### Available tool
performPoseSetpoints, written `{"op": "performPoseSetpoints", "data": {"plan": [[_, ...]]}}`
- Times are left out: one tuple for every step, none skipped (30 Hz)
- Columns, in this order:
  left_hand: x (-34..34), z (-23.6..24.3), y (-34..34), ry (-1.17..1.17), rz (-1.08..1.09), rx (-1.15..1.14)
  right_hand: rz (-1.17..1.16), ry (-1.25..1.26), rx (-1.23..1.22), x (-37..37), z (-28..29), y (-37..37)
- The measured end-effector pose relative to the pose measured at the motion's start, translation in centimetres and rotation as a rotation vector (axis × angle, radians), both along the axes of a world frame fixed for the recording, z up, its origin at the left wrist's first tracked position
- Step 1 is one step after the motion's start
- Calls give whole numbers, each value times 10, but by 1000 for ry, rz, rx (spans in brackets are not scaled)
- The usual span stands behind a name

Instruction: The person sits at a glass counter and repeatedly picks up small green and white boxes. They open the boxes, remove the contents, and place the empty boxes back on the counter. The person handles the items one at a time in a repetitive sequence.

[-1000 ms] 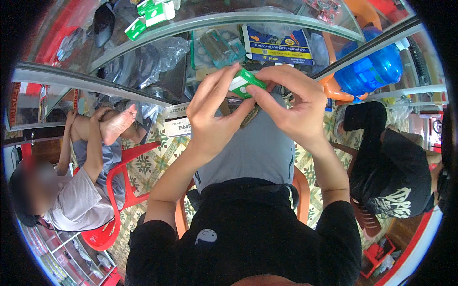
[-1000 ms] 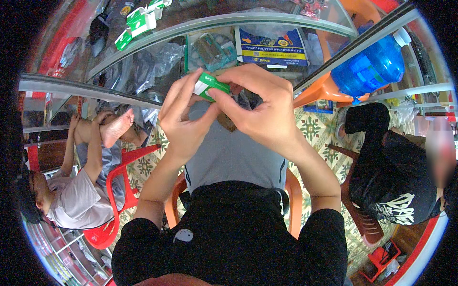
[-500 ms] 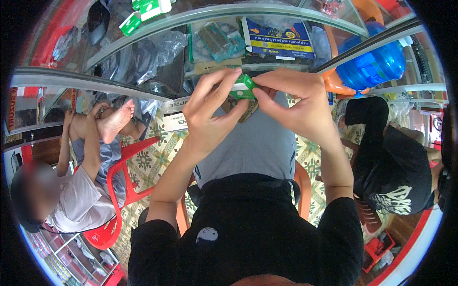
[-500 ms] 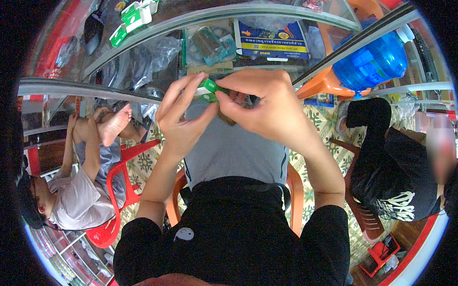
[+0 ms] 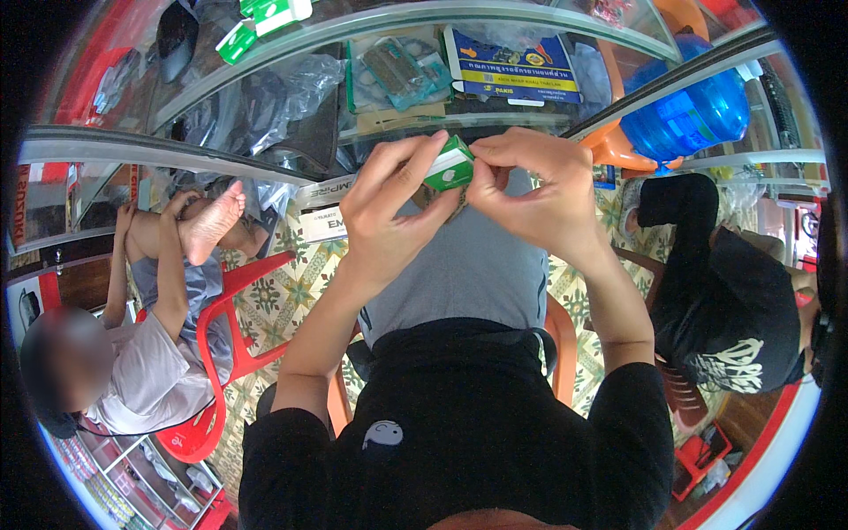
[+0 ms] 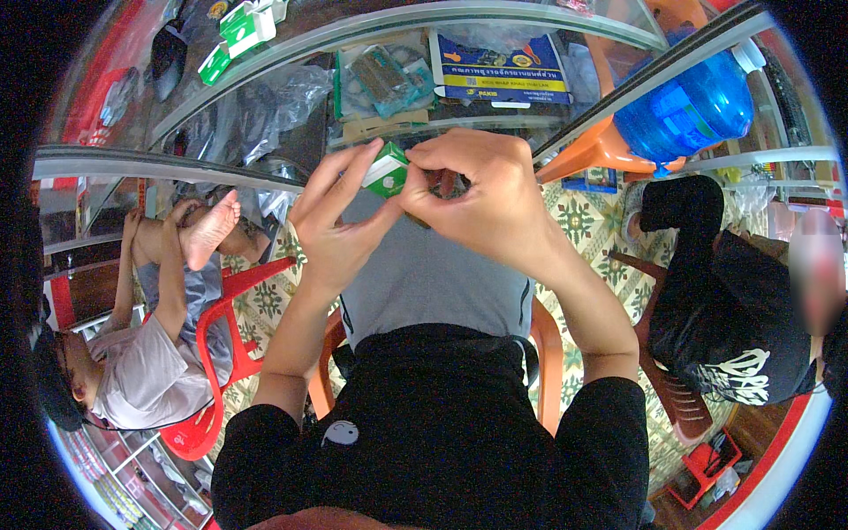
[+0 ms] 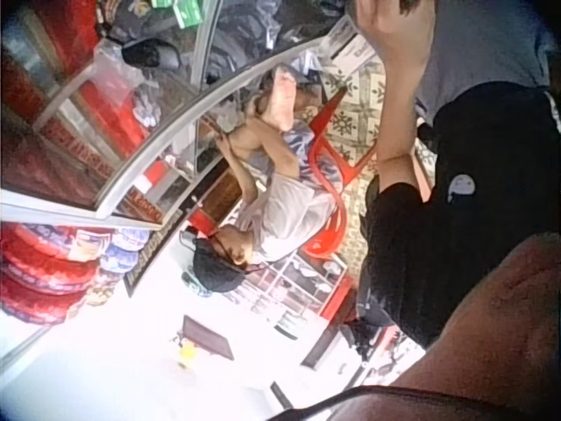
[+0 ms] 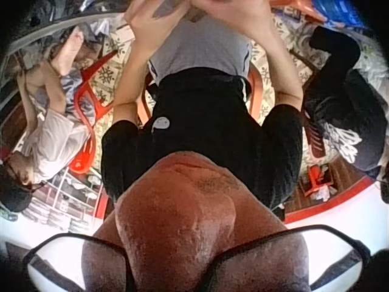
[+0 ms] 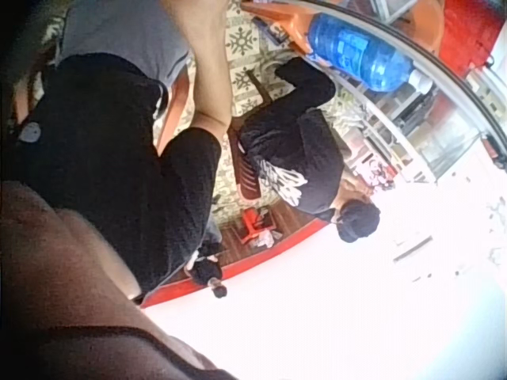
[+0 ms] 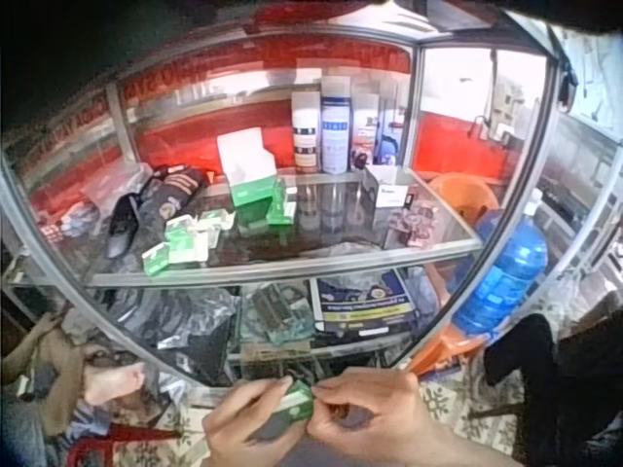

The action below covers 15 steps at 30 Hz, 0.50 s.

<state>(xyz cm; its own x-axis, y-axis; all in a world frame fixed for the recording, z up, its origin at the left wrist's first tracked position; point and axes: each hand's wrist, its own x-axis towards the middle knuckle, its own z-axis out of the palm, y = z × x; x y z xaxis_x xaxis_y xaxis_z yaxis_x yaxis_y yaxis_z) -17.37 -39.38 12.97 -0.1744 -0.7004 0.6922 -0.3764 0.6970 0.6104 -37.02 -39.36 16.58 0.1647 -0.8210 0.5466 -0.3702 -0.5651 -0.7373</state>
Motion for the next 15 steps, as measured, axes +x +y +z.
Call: {"op": "performPoseSetpoints", "data": {"plan": [[0,1,0,2,-5,7,-3,-16,35,0,-1,0],[0,1,0,4,-10,14,4,-18,91,-2,0,1],[2,-1,1,0,-13,35,12,-19,147,-5,0,1],[4,-3,1,-5,-20,57,16,-21,204,-9,0,2],[6,-5,2,-10,-27,80,20,-78,266,-11,0,1],[7,-5,2,-13,-28,83,24,-135,327,-14,-2,0],[8,-4,2,-16,-27,87,30,-193,388,-17,-3,-3],[8,-4,2,-19,-26,90,91,-230,400,-21,-5,-5],[7,-5,2,20,-27,112,113,-194,347,-21,-4,-4],[5,-8,2,59,-26,133,136,-157,294,-21,-1,-4],[4,-10,2,98,-25,153,159,-121,240,-20,3,-4],[3,-9,4,137,-49,194,164,-75,192,-19,7,-3],[4,-9,5,176,-69,245,172,-30,153,-16,10,-4],[3,-8,5,215,-89,295,180,15,114,-13,11,-5],[3,-9,4,213,-87,277,160,2,52,-10,9,-7]]}}
